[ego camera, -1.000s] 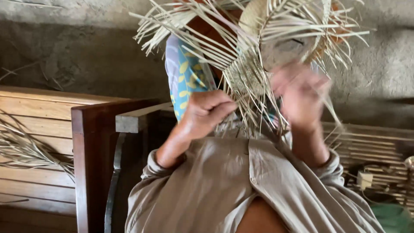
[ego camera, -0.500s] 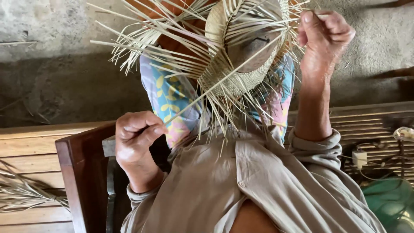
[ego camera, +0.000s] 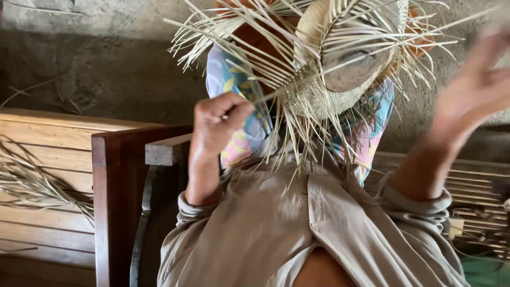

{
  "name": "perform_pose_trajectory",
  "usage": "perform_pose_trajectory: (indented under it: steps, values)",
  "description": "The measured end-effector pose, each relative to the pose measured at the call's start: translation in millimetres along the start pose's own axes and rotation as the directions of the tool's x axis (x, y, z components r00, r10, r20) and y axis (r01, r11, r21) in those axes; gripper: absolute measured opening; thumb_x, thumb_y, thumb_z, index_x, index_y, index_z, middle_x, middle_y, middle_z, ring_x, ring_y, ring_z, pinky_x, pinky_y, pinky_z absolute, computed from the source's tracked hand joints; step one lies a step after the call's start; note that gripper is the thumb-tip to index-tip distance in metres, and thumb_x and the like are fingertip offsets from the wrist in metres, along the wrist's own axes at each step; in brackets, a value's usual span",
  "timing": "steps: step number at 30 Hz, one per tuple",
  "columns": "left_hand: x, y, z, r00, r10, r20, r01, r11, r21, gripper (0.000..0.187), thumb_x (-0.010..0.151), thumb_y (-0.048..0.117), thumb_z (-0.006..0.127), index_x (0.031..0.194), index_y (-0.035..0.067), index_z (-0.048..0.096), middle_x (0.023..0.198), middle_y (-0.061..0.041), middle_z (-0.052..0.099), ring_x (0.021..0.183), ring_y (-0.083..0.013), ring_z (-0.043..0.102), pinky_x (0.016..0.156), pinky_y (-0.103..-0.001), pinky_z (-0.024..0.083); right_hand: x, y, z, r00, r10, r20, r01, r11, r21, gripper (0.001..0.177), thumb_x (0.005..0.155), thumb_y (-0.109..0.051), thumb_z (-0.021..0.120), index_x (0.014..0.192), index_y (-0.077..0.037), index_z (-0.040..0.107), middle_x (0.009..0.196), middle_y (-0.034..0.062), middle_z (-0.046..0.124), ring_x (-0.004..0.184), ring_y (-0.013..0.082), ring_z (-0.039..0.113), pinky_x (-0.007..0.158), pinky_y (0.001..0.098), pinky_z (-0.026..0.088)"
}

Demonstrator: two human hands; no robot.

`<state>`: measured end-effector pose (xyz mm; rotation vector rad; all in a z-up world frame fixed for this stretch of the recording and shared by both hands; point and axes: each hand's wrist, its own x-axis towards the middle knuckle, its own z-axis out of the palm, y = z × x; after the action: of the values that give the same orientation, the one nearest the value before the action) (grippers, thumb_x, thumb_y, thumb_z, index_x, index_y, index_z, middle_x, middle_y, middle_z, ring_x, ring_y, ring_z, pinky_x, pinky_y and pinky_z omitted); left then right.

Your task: Weaving a hat from dried plant fibers using manual interlacing techniques

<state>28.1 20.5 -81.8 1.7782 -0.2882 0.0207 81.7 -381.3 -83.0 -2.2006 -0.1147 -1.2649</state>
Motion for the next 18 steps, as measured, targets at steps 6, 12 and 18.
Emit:
perform_pose_trajectory:
  steps: [6,12,18]
  values:
    - [8,21,38,0.989,0.147,-0.005,-0.147,0.989,-0.013,0.014,0.1,0.012,0.07,0.09,0.002,0.069,0.079,-0.007,0.067,0.069,-0.0183,0.062,0.064,-0.032,0.048,-5,-130,29,0.564,-0.444,0.696,0.005,0.845,0.534,0.015,0.103,0.003,0.07,0.117,0.006,0.07,0.122,0.0227,0.068,0.114,0.0348,0.066,0.104,0.0451,0.056]
    - [1,-19,20,0.949,0.225,-0.22,-0.186,0.965,0.184,0.011,0.091,0.013,0.083,0.092,0.006,0.075,0.073,-0.01,0.061,0.057,-0.0249,0.059,0.059,-0.034,0.053,-32,-109,36,0.523,-0.2,0.829,-0.431,0.777,0.459,0.006,0.099,-0.007,0.076,0.104,-0.006,0.08,0.088,0.0111,0.073,0.077,0.0283,0.07,0.074,0.0394,0.055]
    - [-6,-54,15,0.918,0.196,-0.345,-0.168,0.98,0.11,0.008,0.091,0.01,0.081,0.091,0.006,0.074,0.074,-0.006,0.058,0.058,-0.0166,0.058,0.059,-0.028,0.05,-22,-109,46,0.522,-0.105,0.847,-0.406,0.842,0.354,0.006,0.097,-0.001,0.082,0.102,-0.003,0.078,0.079,0.0109,0.068,0.069,0.0237,0.067,0.065,0.0343,0.053]
